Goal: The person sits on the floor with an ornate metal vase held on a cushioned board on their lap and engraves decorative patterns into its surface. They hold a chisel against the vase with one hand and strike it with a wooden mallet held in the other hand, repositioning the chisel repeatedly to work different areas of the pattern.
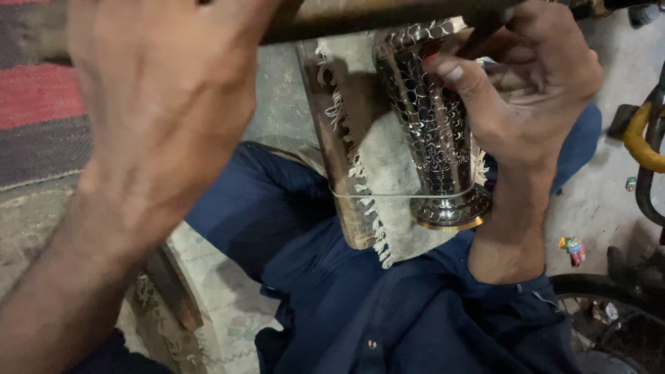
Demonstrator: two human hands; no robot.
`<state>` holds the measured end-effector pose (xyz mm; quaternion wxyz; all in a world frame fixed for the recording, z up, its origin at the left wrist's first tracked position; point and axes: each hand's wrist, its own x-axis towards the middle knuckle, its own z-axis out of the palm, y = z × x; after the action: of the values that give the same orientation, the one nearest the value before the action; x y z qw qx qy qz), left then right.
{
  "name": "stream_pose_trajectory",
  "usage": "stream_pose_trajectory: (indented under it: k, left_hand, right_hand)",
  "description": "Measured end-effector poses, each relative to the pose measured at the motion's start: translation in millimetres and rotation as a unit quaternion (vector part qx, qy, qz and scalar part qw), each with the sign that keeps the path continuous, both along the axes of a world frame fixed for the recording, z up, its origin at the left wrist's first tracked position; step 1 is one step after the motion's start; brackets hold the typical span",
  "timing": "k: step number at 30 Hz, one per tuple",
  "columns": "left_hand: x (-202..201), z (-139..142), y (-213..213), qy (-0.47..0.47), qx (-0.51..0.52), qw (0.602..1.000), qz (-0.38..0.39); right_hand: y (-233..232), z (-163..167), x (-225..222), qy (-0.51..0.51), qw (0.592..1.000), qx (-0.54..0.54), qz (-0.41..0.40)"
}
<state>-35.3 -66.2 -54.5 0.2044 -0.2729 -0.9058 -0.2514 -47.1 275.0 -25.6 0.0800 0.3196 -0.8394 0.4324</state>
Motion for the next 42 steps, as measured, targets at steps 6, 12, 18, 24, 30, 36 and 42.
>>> stream_pose_trajectory:
  k: [6,12,18,24,30,36,42]
  left_hand:
    - [1,-10,-3,0.009,-0.010,1.000,0.008]
    - [-6,-6,0,0.017,0.006,1.000,-0.010]
    - [-6,3,6,0.070,-0.088,0.993,0.034]
    - [-10,7,8,0.047,-0.080,0.995,0.032]
    - [-7,10,8,0.055,-0.052,0.997,0.017]
    - [-3,12,8,0.015,-0.025,0.999,0.017]
    - [-2,0,-2,0.006,0.003,1.000,-0.019]
  right_hand:
    - [-1,1,3,-0.040,0.999,-0.015,-0.013]
    - [3,-2,1,-0.035,0.999,-0.034,0.003]
    - [5,-4,-5,-0.016,0.999,-0.028,0.019]
    - [4,-4,1,-0.049,0.998,-0.043,-0.008]
    - [2,-2,2,-0.069,0.996,-0.043,-0.027]
    - [0,1,4,-0.100,0.992,-0.064,-0.037]
    - [3,0,5,-0.066,0.997,-0.038,-0.024]
